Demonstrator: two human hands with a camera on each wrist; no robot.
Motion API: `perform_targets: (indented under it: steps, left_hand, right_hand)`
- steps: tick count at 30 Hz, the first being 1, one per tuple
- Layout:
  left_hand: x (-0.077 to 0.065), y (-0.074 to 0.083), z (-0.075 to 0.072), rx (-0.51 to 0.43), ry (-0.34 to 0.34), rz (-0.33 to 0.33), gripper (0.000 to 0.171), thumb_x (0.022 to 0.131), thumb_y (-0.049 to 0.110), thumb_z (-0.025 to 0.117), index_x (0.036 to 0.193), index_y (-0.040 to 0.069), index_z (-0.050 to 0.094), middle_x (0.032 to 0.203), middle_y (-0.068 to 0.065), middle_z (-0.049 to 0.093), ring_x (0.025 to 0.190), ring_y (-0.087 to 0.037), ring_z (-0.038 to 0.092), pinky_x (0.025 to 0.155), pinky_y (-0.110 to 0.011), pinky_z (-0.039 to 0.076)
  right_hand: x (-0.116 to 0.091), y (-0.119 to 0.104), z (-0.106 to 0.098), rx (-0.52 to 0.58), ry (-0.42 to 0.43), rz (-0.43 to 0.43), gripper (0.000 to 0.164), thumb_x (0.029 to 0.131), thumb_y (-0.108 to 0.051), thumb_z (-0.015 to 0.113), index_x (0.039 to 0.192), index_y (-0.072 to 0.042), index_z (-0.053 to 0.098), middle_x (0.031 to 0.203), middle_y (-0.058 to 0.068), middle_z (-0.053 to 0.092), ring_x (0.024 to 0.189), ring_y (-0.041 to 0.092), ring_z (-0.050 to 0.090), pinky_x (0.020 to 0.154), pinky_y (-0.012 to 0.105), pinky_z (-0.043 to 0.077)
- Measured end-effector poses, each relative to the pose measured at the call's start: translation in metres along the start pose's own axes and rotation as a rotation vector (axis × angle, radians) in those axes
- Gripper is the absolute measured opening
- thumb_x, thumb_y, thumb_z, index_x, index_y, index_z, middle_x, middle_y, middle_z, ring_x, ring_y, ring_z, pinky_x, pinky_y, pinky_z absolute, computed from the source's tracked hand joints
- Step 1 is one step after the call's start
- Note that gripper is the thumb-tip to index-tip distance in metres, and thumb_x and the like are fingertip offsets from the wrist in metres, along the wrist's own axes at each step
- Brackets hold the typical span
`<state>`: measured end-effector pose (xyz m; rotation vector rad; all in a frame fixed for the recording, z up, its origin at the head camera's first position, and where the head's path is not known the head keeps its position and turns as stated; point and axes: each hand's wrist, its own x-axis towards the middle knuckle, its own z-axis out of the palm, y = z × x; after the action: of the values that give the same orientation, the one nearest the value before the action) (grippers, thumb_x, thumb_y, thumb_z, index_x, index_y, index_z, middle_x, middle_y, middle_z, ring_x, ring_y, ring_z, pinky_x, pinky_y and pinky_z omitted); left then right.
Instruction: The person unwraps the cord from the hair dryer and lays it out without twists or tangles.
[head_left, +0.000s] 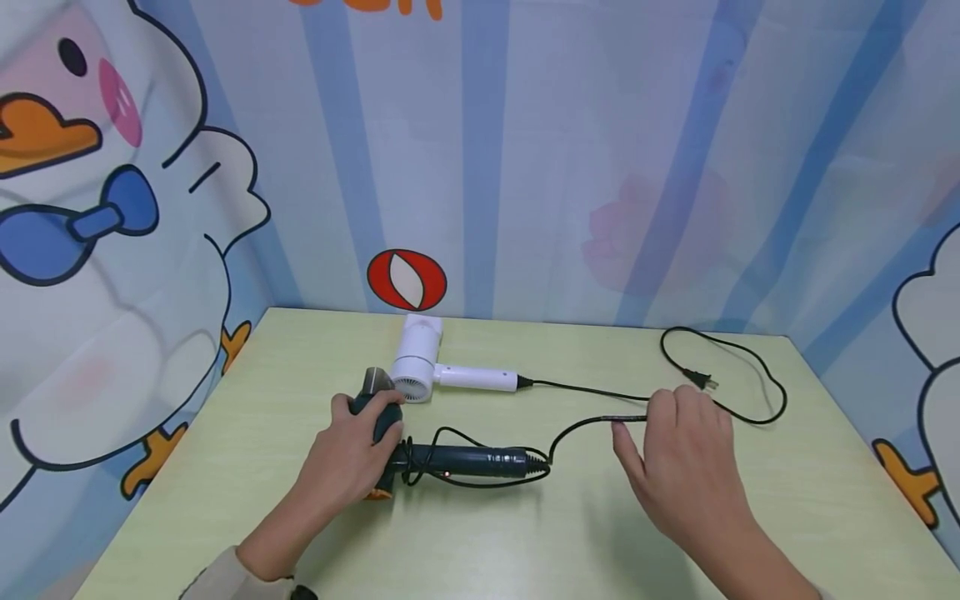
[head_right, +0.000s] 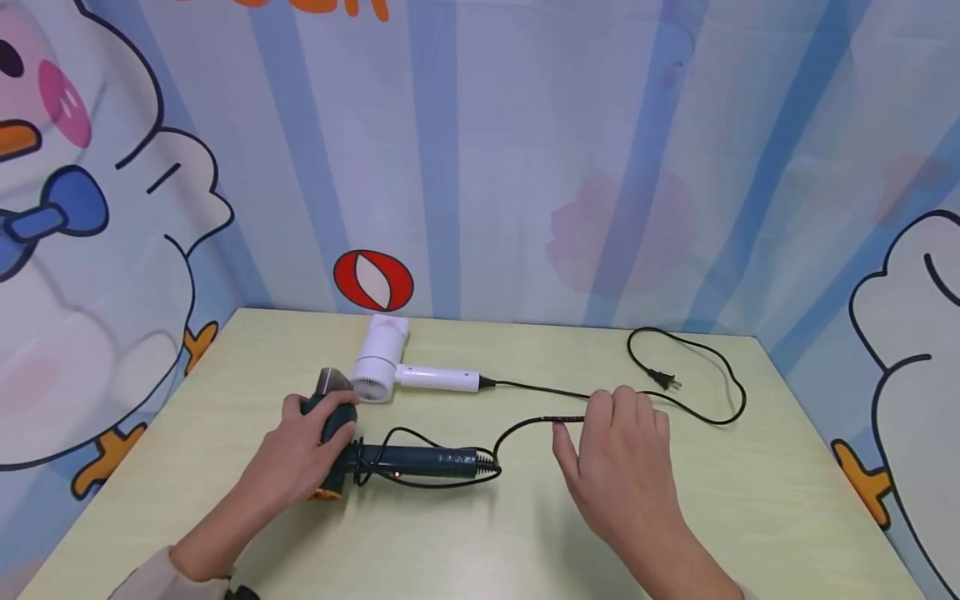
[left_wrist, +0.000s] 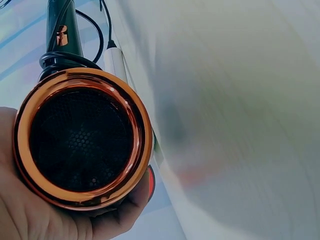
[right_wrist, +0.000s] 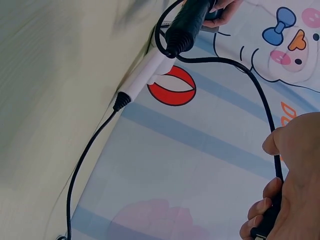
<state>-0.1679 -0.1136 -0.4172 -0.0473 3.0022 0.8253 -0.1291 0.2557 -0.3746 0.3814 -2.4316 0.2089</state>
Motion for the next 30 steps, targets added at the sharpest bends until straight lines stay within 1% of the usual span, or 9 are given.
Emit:
perform_targets:
  steps: [2,6,8,10,19,26,30]
  left_hand:
    - [0.000,0.000,0.000,0.000,0.000,0.001,0.040,0.102,0.038,0.055,0.142,0.034,0.051,0.136,-0.030,0.032,0.065,-0.031,0.058,0.052,-0.033,0.047]
    - [0.000,0.000,0.001,-0.001,-0.002,0.001,0.040,0.102,0.038,0.055,0.142,0.034,0.051,0.135,-0.030,0.032,0.065,-0.031,0.058,0.051,-0.033,0.047]
    - [0.001,-0.001,0.001,0.000,-0.004,0.001,0.040,0.102,0.038,0.055,0.142,0.034,0.051,0.136,-0.030,0.032,0.065,-0.031,0.058,0.051,-0.033,0.047]
    - [0.001,-0.001,0.001,0.000,-0.006,0.000,0.040,0.102,0.038,0.054,0.142,0.034,0.051,0.135,-0.030,0.032,0.066,-0.032,0.058,0.051,-0.033,0.047]
    - [0.002,-0.002,0.002,0.011,-0.009,-0.001,0.041,0.103,0.039,0.054,0.143,0.034,0.050,0.135,-0.030,0.032,0.064,-0.031,0.057,0.051,-0.033,0.046]
    - [0.004,-0.004,0.002,0.011,-0.015,-0.009,0.040,0.102,0.038,0.054,0.142,0.033,0.050,0.136,-0.031,0.031,0.065,-0.032,0.058,0.051,-0.033,0.046]
    - [0.005,-0.005,0.002,0.014,-0.011,-0.006,0.040,0.103,0.039,0.053,0.142,0.033,0.050,0.135,-0.031,0.031,0.065,-0.032,0.058,0.051,-0.033,0.046]
  right_hand:
    - [0.000,0.000,0.000,0.001,0.003,-0.006,0.043,0.096,-0.042,0.054,0.076,-0.009,0.035,0.074,0.007,0.032,0.065,0.026,0.029,0.062,0.038,0.023]
    - [-0.002,0.001,0.000,0.013,0.023,-0.023,0.053,0.104,-0.054,0.038,0.077,-0.009,0.034,0.075,0.007,0.030,0.066,0.025,0.027,0.063,0.037,0.021]
    - [-0.002,0.001,-0.001,0.016,0.041,-0.036,0.057,0.106,-0.057,0.029,0.077,-0.008,0.034,0.075,0.007,0.029,0.065,0.025,0.026,0.062,0.037,0.021]
    - [-0.002,0.000,-0.001,0.016,0.055,-0.044,0.058,0.106,-0.057,0.025,0.077,-0.008,0.034,0.075,0.007,0.029,0.065,0.025,0.025,0.062,0.037,0.021]
    - [0.000,-0.003,-0.009,0.024,0.059,-0.040,0.061,0.107,-0.058,0.021,0.077,-0.007,0.036,0.073,0.008,0.031,0.064,0.027,0.029,0.061,0.039,0.024]
    - [-0.001,-0.005,-0.015,0.052,0.055,-0.053,0.058,0.108,-0.055,0.022,0.078,-0.007,0.036,0.075,0.008,0.031,0.066,0.027,0.028,0.064,0.039,0.023]
    - [-0.004,-0.007,-0.017,0.060,0.058,-0.068,0.057,0.108,-0.055,0.023,0.078,-0.008,0.035,0.075,0.007,0.030,0.065,0.026,0.027,0.063,0.038,0.022]
